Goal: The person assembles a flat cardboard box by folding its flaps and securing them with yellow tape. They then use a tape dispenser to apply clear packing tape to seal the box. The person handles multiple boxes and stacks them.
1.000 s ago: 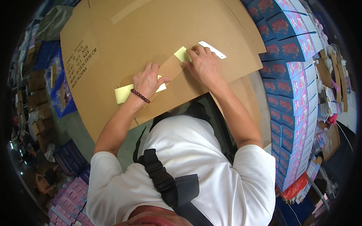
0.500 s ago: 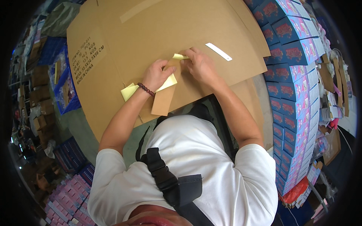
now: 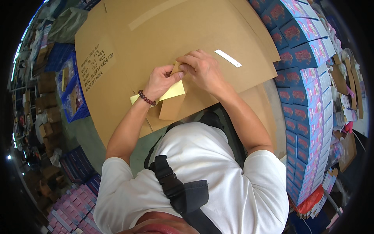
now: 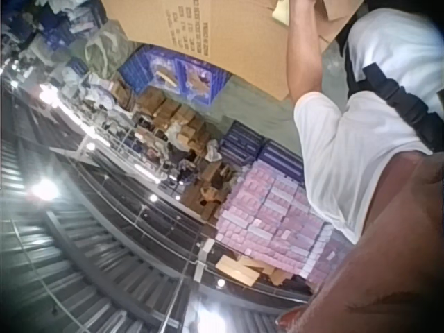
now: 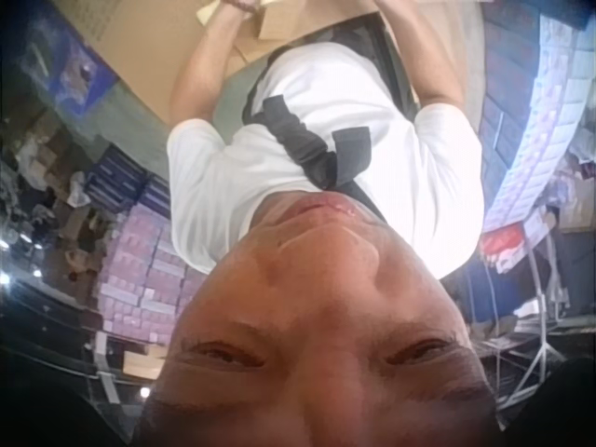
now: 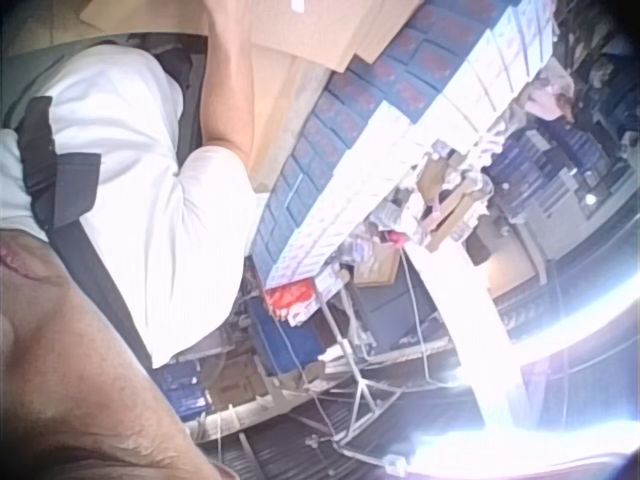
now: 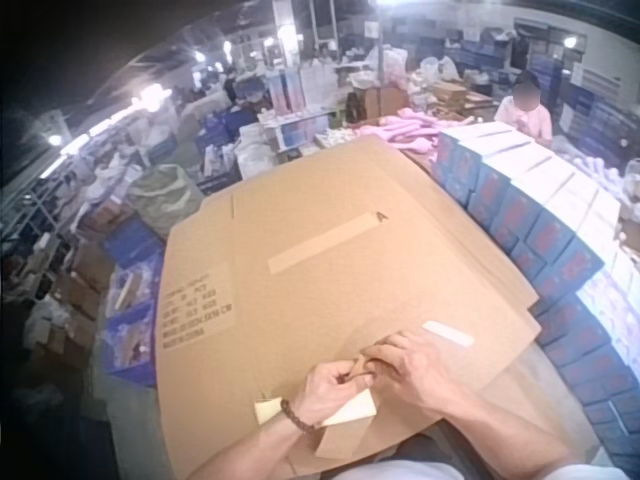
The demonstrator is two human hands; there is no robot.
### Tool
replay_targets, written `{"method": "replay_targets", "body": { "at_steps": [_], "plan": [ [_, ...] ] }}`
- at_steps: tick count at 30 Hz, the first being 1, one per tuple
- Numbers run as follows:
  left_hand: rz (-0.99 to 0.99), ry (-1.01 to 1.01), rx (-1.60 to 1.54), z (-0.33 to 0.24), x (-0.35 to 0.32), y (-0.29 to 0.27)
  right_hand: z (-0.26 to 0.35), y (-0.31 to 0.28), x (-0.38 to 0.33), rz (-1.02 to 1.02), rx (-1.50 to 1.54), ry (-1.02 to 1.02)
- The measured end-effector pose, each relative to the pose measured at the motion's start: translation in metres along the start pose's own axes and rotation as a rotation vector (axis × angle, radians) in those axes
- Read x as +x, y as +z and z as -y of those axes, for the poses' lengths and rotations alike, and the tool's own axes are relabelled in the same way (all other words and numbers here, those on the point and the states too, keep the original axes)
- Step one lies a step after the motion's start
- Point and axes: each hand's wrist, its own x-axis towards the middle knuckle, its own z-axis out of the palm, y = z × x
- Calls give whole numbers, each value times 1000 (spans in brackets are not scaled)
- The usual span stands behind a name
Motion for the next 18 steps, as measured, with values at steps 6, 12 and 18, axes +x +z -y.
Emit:
{"method": "replay_targets", "body": {
  "at_steps": [6, 12, 18],
  "plan": [
    [-17, -16, -202, -8, -10, -4, 5, -2, 2, -39, 197, 125],
    [-189, 75, -191, -10, -11, -4, 6, -5, 4, 18, 128, 32],
    [-136, 39, -133, -12, -14, -7, 11, -8, 5, 66, 33, -20]
  ]
}}
